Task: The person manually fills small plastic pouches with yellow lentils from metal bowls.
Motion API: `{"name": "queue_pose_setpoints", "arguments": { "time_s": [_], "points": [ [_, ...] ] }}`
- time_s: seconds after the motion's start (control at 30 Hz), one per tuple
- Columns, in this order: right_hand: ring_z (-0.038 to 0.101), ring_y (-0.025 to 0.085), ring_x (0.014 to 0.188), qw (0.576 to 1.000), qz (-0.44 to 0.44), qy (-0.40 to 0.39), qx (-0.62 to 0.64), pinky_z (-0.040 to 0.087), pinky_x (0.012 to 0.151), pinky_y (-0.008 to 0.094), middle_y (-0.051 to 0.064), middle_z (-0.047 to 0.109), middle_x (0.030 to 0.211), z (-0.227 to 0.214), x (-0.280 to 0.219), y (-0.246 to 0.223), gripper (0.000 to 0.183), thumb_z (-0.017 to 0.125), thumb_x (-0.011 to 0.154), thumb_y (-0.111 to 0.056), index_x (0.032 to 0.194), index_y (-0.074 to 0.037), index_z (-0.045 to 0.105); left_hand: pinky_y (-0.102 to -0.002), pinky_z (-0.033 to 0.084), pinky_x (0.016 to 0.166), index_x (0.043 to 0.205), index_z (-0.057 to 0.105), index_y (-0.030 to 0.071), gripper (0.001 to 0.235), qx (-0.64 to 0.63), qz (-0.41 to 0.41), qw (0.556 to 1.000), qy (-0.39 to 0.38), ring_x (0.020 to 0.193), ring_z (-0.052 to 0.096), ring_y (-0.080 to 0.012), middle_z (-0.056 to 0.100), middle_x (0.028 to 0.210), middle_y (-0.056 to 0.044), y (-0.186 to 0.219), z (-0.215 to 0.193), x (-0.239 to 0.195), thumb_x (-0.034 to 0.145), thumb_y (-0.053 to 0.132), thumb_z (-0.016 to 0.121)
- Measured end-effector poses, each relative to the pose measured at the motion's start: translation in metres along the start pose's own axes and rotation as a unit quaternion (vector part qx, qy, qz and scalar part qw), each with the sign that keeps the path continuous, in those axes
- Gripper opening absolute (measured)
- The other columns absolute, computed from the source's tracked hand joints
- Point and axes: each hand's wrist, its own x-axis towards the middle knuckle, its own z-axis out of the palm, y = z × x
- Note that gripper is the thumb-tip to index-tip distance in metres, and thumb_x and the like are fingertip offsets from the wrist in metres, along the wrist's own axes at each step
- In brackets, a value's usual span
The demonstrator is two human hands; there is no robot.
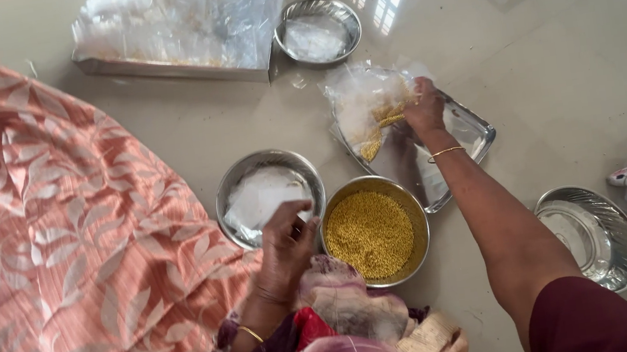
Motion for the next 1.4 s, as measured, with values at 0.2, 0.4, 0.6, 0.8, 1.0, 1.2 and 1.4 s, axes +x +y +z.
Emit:
{"name": "queue_pose_setpoints", "arguments": {
  "time_s": [0.2,0.4,0.6,0.8,1.0,1.2,1.4],
  "points": [
    [0.070,0.022,0.097,0.994,-0.104,-0.005,0.046,0.059,0.093,0.033,0.014,0.071,0.109,-0.043,-0.065,-0.101,0.027,0.065,0.091,0.009,0.116,-0.001,0.069,-0.027,0.045,0.055,0.105,0.068,0.000,0.017,0.096,0.070,0.975,0.186,0.064,0.055,-0.0083,0.067,0.092,-0.008,-0.007,-0.073,0.006,0.090,0.001,0.077],
    [0.069,0.018,0.101,0.941,-0.107,-0.305,0.097,0.059,0.092,0.032,0.008,0.072,0.115,-0.023,-0.165,-0.248,0.030,0.077,0.085,-0.006,0.114,-0.011,0.073,-0.022,0.050,0.062,0.105,0.069,-0.001,0.007,-0.043,0.021,0.951,0.304,0.069,0.060,-0.0044,0.068,0.086,-0.003,-0.030,-0.130,-0.013,0.099,0.002,0.071],
    [0.063,0.036,0.111,0.889,-0.242,-0.357,-0.153,0.053,0.095,0.047,0.018,0.068,0.118,0.033,-0.199,-0.280,0.047,0.085,0.072,-0.024,0.114,-0.008,0.071,-0.022,0.053,0.061,0.100,0.071,-0.001,0.004,-0.062,0.021,0.958,0.280,0.067,0.063,-0.0052,0.068,0.083,-0.002,-0.031,-0.126,-0.023,0.098,0.001,0.070],
    [0.075,0.032,0.088,0.928,-0.231,-0.285,-0.059,0.059,0.086,0.041,0.015,0.077,0.096,0.047,-0.181,-0.243,0.018,0.076,0.084,-0.020,0.100,-0.013,0.079,-0.023,0.051,0.060,0.094,0.074,-0.003,0.003,-0.004,0.056,0.965,0.255,0.067,0.060,-0.0071,0.069,0.082,-0.003,-0.044,-0.121,-0.024,0.092,0.000,0.074],
    [0.075,0.026,0.080,0.942,-0.283,-0.178,-0.033,0.060,0.081,0.038,0.013,0.078,0.096,0.016,-0.189,-0.251,0.012,0.072,0.094,-0.017,0.101,-0.014,0.081,-0.025,0.052,0.061,0.090,0.075,-0.001,0.004,0.007,0.012,0.981,0.191,0.066,0.060,-0.0087,0.071,0.080,-0.004,-0.022,-0.114,-0.029,0.089,0.003,0.075],
    [0.072,0.017,0.070,0.953,-0.270,-0.112,0.076,0.061,0.069,0.033,0.008,0.077,0.088,-0.008,-0.191,-0.271,0.011,0.078,0.088,-0.016,0.096,-0.010,0.082,-0.029,0.051,0.062,0.089,0.075,-0.004,0.009,-0.016,0.015,0.984,0.179,0.066,0.059,-0.0112,0.069,0.080,-0.008,-0.048,-0.101,-0.029,0.088,0.005,0.077],
    [0.062,0.012,0.052,0.848,0.037,-0.325,0.416,0.050,0.048,0.027,0.007,0.070,0.071,-0.046,-0.202,-0.298,0.012,0.077,0.091,-0.012,0.092,0.000,0.075,-0.026,0.056,0.070,0.109,0.072,-0.004,0.029,-0.033,-0.044,0.984,0.166,0.075,0.066,-0.0107,0.075,0.086,-0.008,-0.027,-0.094,-0.028,0.089,0.014,0.080]
  ]
}}
